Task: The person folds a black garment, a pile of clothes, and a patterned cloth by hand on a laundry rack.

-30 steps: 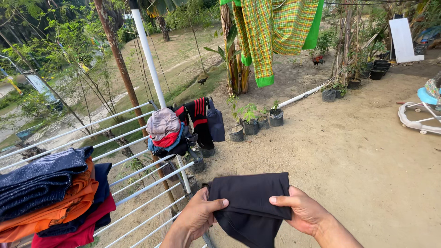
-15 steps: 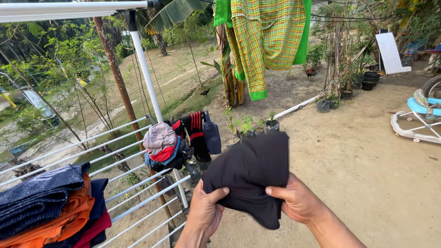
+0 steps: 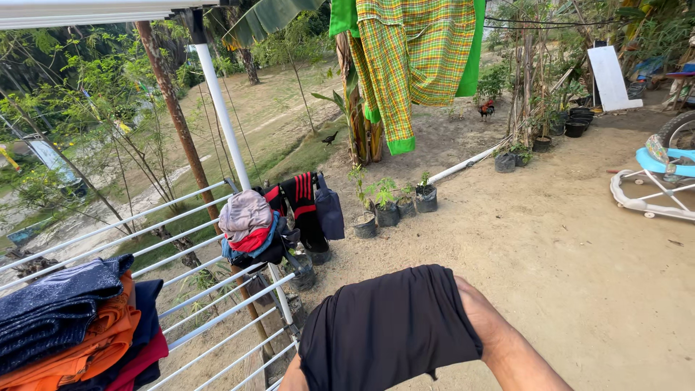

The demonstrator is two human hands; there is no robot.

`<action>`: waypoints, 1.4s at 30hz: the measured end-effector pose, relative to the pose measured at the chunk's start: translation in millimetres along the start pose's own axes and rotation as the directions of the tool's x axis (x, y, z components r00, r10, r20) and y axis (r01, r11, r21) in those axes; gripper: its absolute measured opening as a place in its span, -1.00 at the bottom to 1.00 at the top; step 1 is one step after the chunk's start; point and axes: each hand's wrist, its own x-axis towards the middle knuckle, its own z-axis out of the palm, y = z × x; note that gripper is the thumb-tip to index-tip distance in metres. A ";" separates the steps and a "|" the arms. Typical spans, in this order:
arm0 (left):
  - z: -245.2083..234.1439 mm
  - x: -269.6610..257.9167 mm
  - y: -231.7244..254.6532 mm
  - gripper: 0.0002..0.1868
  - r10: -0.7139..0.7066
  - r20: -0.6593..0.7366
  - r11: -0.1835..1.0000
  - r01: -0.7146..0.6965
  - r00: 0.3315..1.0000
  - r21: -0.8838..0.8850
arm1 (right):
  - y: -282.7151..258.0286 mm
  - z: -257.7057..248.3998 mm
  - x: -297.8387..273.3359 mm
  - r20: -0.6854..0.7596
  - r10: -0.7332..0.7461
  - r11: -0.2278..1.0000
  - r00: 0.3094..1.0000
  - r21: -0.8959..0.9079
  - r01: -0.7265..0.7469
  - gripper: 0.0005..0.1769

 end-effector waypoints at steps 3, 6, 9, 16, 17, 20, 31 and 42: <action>-2.5 -1.8 -1.1 -0.50 -0.105 -0.026 0.994 0.106 0.994 0.040 | 3.5 3.9 -4.9 0.215 0.159 0.934 0.964 0.283 -0.217 -0.47; -6.6 -4.0 -0.5 -0.55 -0.213 -0.063 0.972 0.218 0.975 0.089 | 4.0 12.1 -16.3 0.070 0.324 0.909 0.944 0.255 -0.331 -0.03; -15.3 -11.6 10.6 -0.58 -0.308 -0.123 0.939 0.322 0.944 0.124 | 14.7 18.3 -16.5 0.162 0.309 0.906 0.937 0.251 -0.342 -0.51; -61.2 -22.7 22.6 -0.63 -0.410 -0.405 0.861 0.494 0.817 0.125 | 1.2 45.4 -6.4 0.250 0.296 0.909 0.922 0.223 -0.352 -0.47; -70.7 -23.5 21.7 -0.63 -0.368 -0.474 0.876 0.469 0.800 0.111 | -2.1 51.3 -5.9 0.231 0.289 0.918 0.929 0.209 -0.337 -0.47; -85.0 -25.1 19.6 -0.62 -0.215 -0.531 0.923 0.348 0.819 0.163 | 0.4 71.5 -3.8 0.226 0.287 0.933 0.931 0.153 -0.325 -0.46; -34.4 -96.3 71.0 -0.08 -0.069 -0.067 0.982 0.056 0.995 -0.179 | 42.5 152.0 6.9 0.393 0.451 0.854 0.802 0.073 -0.516 -0.43; -89.4 -128.9 108.4 -0.32 0.032 -0.328 0.987 -0.082 0.944 -0.140 | 107.6 207.0 29.8 0.506 0.434 0.805 0.745 0.153 -0.573 -0.45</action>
